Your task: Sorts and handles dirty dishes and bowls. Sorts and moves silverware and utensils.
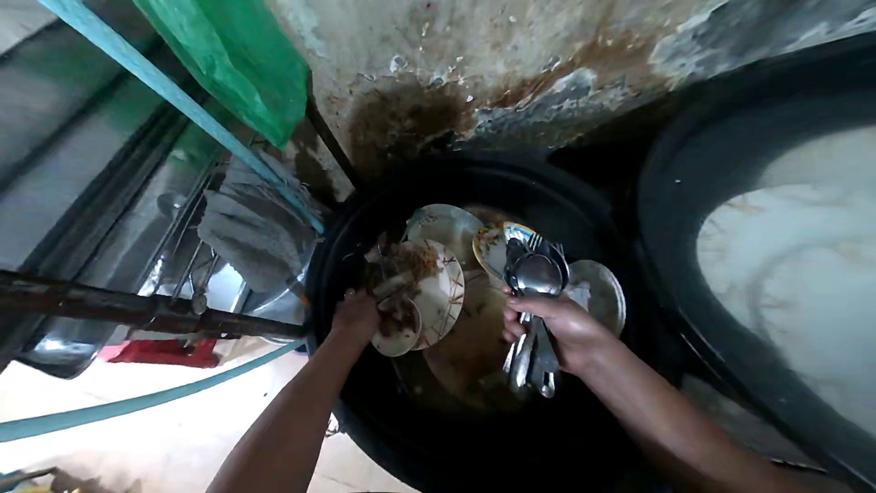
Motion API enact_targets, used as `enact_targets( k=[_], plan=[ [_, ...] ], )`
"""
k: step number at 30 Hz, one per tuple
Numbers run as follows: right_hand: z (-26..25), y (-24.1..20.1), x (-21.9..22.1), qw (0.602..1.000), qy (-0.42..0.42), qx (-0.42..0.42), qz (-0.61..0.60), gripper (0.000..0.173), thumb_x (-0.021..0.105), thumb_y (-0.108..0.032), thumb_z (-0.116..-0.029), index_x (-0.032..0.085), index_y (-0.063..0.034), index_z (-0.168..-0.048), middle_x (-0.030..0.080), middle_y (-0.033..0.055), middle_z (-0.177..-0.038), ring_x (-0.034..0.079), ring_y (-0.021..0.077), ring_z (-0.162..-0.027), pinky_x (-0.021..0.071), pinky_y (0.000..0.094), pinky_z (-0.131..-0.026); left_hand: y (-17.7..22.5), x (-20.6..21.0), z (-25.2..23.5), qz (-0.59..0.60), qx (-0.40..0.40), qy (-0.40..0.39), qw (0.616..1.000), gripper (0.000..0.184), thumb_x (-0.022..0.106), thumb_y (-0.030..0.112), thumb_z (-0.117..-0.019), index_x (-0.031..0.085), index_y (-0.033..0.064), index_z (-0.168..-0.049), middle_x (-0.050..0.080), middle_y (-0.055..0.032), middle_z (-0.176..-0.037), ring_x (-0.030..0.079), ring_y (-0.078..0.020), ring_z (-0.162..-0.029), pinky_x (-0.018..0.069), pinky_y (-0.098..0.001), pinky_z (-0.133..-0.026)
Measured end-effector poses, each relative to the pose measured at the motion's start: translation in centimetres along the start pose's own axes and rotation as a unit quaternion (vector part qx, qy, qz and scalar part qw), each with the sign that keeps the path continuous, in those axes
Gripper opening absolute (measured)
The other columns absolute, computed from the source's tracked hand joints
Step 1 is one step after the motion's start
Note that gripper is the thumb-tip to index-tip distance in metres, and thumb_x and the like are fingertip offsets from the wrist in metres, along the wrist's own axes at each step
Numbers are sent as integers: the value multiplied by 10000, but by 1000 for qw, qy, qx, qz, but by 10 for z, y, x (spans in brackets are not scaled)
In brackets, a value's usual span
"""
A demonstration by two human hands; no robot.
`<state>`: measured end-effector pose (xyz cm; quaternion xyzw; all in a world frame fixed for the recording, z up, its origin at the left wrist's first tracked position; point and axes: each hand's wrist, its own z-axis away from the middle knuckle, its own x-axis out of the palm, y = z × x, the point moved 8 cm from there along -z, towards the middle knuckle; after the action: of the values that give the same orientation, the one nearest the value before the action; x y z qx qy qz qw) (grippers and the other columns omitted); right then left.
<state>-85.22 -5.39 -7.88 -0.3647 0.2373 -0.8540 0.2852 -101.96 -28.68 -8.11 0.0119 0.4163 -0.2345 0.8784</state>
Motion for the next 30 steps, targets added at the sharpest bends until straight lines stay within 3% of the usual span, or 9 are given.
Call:
enact_targets(
  k=[4, 9, 11, 16, 20, 23, 25, 28, 30],
  plan=[
    [-1, 0, -3, 1000, 18, 0, -5, 166, 495, 12, -990, 587, -38, -1119, 558, 38, -648, 556, 126, -501, 547, 286, -507, -18, -13, 7, 124, -51, -20, 991, 374, 526, 271, -1063, 598, 16, -1328, 669, -234, -1208, 685, -385, -1054, 541, -567, -926],
    [0, 0, -5, 999, 43, 0, -1, 156, 520, -32, -1015, 608, -12, -1142, 646, 87, -697, 624, 163, -541, 575, 312, -532, -40, -68, 40, 74, -53, 158, 983, 297, 520, 251, -1055, 655, 57, -1235, 688, -208, -1183, 677, -416, -1088, 540, -619, -908],
    [2, -3, -2, 999, 37, -1, -3, 170, 508, -44, -1025, 594, 14, -1160, 700, 132, -769, 684, 204, -599, 608, 344, -574, -33, -95, 65, 80, 4, 254, 964, 281, 523, 163, -1058, 679, 54, -1264, 672, -194, -1255, 670, -406, -1119, 535, -609, -948],
    [-2, 1, 3, 1000, -2, 1, 13, 209, 509, -56, -1043, 607, 54, -1192, 758, 176, -983, 757, 250, -850, 628, 354, -780, 29, -134, 136, 49, 211, 422, 880, 199, 593, 97, -1009, 745, 83, -1138, 721, -142, -1086, 723, -322, -961, 610, -509, -790],
    [-2, 1, 9, 995, -68, -29, 60, 241, 505, -78, -1030, 684, 33, -1148, 752, 142, -1074, 733, 209, -958, 596, 318, -864, 97, -135, 134, 158, 352, 292, 875, 214, 578, 118, -1031, 743, 79, -1161, 718, -108, -1157, 701, -253, -1057, 581, -469, -913],
    [2, 4, 16, 991, -112, -17, 65, 230, 544, -122, -973, 675, -3, -1121, 745, 155, -1050, 734, 236, -913, 618, 361, -810, 122, -136, 106, 248, 368, 190, 876, 224, 575, 109, -1033, 742, 53, -1172, 714, -120, -1186, 687, -227, -1091, 551, -436, -970],
    [4, 5, 15, 991, -112, -18, 68, 210, 568, -99, -950, 628, -7, -1129, 749, 164, -983, 741, 240, -796, 630, 364, -719, 118, -133, 87, 302, 346, 111, 881, 242, 582, 133, -1046, 706, 55, -1239, 708, -131, -1178, 687, -216, -1025, 560, -419, -907],
    [2, 4, 6, 993, -64, -42, 88, 149, 634, -76, -874, 651, -47, -1019, 655, 61, -738, 621, 134, -600, 555, 269, -572, 81, -115, 53, 303, 283, 17, 910, 440, 577, 255, -1061, 530, 93, -1467, 652, -176, -1305, 660, -278, -1146, 539, -489, -986],
    [3, -5, 0, 994, -4, -64, 91, 54, 594, -17, -948, 629, -53, -968, 590, 23, -661, 555, 97, -530, 511, 232, -513, 41, -97, 31, 212, 177, 20, 961, 401, 583, 263, -1057, 592, -1, -1360, 652, -238, -1262, 645, -367, -1156, 500, -568, -1009]
  ],
)
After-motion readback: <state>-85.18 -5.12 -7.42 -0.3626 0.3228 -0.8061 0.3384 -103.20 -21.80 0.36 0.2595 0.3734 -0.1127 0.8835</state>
